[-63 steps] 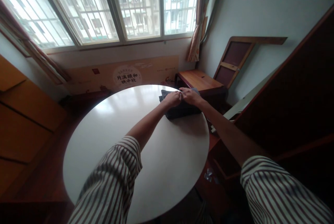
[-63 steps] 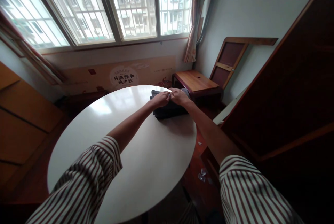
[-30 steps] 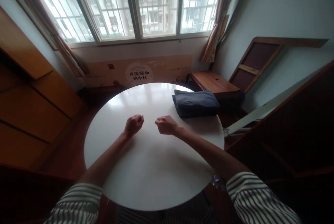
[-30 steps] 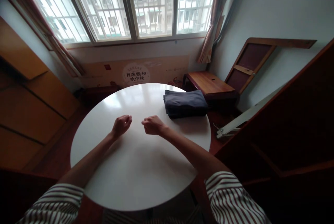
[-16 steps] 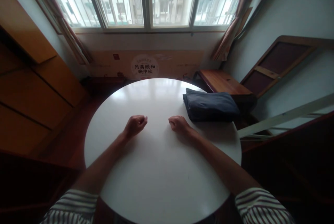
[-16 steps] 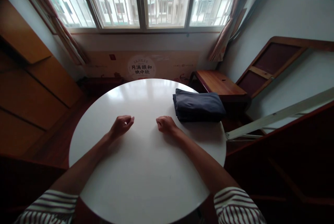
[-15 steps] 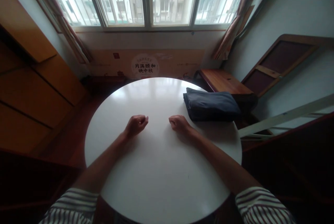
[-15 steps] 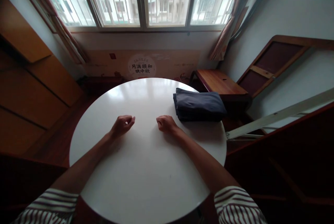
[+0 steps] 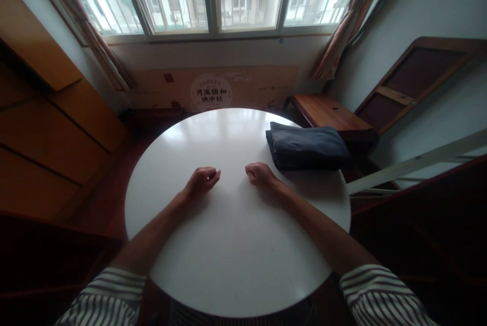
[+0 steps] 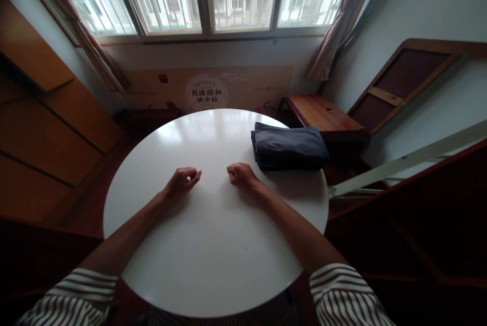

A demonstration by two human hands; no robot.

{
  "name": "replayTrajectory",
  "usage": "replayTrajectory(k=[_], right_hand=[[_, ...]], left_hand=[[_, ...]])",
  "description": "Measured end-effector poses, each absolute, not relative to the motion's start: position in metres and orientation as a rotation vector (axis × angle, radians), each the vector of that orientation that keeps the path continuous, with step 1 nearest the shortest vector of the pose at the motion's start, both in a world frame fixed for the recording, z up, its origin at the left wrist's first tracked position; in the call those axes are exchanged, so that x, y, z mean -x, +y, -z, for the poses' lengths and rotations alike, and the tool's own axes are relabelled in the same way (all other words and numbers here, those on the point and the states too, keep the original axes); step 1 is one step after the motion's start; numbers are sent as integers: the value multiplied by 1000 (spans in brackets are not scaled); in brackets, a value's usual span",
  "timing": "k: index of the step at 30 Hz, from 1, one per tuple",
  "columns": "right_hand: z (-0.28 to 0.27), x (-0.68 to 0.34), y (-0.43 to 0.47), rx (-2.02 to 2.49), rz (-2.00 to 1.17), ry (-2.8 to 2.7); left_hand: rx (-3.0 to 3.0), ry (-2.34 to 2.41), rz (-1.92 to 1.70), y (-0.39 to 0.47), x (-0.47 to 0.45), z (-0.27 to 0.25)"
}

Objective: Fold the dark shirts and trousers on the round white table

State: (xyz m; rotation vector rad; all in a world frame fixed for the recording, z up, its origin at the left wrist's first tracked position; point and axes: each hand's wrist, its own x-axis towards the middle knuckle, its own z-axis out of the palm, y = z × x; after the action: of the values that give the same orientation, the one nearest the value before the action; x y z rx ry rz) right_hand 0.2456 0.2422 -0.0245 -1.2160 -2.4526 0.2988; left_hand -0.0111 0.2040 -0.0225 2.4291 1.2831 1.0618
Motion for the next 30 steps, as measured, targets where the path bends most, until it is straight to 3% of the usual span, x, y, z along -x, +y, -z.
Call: replayTrajectory(k=[30], right_hand=[[24,-248,236,1148,-374,-2375]], left_hand=[[-2323,1308,-1011,207,10,26]])
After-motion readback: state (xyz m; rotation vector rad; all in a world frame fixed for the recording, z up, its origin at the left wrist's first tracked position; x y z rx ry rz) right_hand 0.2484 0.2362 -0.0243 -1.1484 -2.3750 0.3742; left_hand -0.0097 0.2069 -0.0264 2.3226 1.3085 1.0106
